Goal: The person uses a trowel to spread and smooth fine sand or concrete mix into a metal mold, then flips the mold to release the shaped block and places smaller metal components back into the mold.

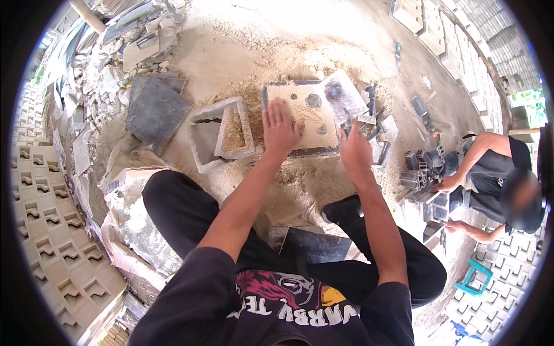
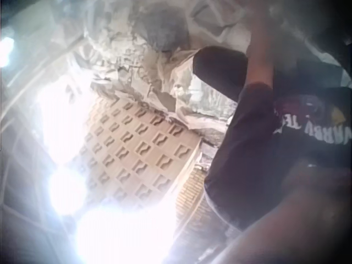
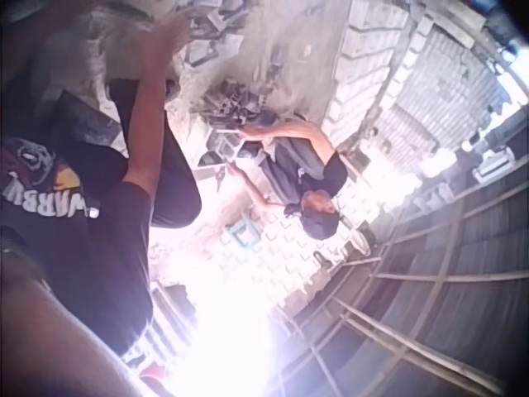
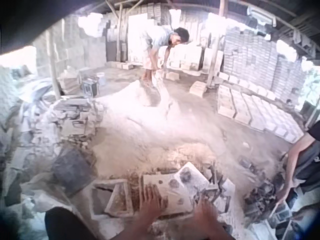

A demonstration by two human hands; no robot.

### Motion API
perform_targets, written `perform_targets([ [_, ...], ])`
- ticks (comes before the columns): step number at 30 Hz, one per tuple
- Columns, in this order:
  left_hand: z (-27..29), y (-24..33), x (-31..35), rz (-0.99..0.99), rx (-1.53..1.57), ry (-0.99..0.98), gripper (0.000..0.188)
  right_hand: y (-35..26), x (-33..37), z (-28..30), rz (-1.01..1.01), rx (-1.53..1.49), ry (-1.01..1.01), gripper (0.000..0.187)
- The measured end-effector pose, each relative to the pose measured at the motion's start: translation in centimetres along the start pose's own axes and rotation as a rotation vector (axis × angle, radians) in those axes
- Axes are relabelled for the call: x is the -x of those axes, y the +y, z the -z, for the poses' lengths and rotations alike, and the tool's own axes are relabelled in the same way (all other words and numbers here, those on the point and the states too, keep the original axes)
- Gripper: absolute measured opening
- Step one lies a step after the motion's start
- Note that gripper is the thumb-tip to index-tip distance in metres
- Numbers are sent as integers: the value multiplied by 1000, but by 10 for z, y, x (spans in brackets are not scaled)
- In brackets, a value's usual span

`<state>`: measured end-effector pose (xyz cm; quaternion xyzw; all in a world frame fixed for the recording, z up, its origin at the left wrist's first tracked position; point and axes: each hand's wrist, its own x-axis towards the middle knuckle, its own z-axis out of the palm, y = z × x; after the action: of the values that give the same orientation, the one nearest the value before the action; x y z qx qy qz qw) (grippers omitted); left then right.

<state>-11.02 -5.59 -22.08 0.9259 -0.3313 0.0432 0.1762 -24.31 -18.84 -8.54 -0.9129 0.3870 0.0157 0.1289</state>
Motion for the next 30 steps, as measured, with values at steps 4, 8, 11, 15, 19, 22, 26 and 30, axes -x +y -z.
perform_targets([
  [4,-1,19,-10,-366,112,-190,72,26,-3,1,-73,-129,7,43],
  [8,10,2,-34,-207,100,-65,67,61,-33,-3,-104,-132,108,49],
  [11,7,-25,-43,7,134,2,66,66,-73,1,-147,-107,100,51],
  [15,4,-28,-39,9,301,32,65,64,-138,-16,-203,-68,-20,52],
  [19,9,-32,-40,32,371,58,64,60,-211,-39,-190,-9,-19,52],
  [22,10,-23,-44,16,407,52,63,94,-267,-70,-130,47,-105,54],
  [26,8,-28,-39,31,366,25,62,86,-279,-93,60,-74,-201,59],
  [30,12,-31,-41,25,377,54,61,87,-276,-85,45,-284,-193,67],
])
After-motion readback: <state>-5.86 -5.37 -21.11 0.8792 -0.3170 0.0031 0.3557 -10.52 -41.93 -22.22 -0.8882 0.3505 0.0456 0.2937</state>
